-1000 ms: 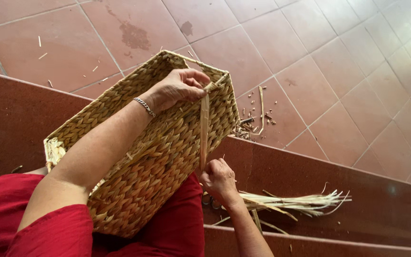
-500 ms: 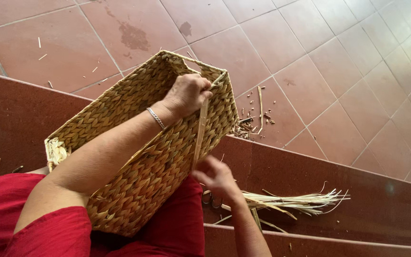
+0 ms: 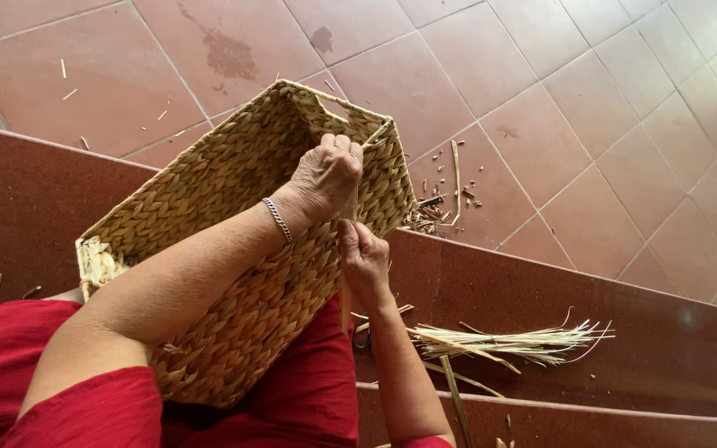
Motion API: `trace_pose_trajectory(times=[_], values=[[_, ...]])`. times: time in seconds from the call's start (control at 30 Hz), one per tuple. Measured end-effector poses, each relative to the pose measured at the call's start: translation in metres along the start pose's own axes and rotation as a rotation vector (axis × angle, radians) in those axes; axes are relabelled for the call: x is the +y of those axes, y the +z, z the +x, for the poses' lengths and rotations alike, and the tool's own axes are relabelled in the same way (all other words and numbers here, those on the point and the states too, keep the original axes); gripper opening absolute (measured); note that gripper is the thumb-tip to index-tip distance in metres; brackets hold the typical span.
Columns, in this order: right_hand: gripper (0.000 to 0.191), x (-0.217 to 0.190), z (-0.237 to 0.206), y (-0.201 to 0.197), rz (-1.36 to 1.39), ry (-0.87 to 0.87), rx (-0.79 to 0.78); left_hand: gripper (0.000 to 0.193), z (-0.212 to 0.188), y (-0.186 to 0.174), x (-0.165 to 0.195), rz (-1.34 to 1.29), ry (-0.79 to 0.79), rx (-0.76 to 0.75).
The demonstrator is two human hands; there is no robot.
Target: The person weaves a rectangular basket by hand, interlacing dried palm leaves along the rim. They hold the basket on their lap, insert strips of material, and tuck them into the weave to reinforce the edge.
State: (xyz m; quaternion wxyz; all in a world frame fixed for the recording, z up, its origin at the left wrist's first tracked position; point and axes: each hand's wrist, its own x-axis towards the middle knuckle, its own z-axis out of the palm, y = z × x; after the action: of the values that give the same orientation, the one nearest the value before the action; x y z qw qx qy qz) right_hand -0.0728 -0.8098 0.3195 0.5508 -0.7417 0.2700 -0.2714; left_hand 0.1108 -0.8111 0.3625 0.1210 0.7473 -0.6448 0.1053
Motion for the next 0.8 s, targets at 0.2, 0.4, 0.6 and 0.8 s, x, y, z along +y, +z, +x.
trace_pose_trajectory(times=[0.2, 0.4, 0.6, 0.8], values=[[0.032, -0.008, -0.008, 0.001, -0.147, -0.088, 0.08, 0.009, 0.004, -0.006, -0.003, -0.162, -0.075, -0.066], [0.029, -0.023, -0.012, -0.013, 0.216, 0.038, -0.018, 0.016, -0.002, -0.034, -0.004, -0.421, -0.158, 0.009], [0.043, -0.038, -0.012, -0.008, 0.18, -0.082, -0.033, 0.048, -0.027, -0.06, -0.01, -0.396, -0.063, 0.009], [0.052, -0.044, 0.055, -0.009, -0.123, -0.514, 0.049, 0.011, -0.02, -0.052, -0.019, -1.082, -0.445, -0.03]])
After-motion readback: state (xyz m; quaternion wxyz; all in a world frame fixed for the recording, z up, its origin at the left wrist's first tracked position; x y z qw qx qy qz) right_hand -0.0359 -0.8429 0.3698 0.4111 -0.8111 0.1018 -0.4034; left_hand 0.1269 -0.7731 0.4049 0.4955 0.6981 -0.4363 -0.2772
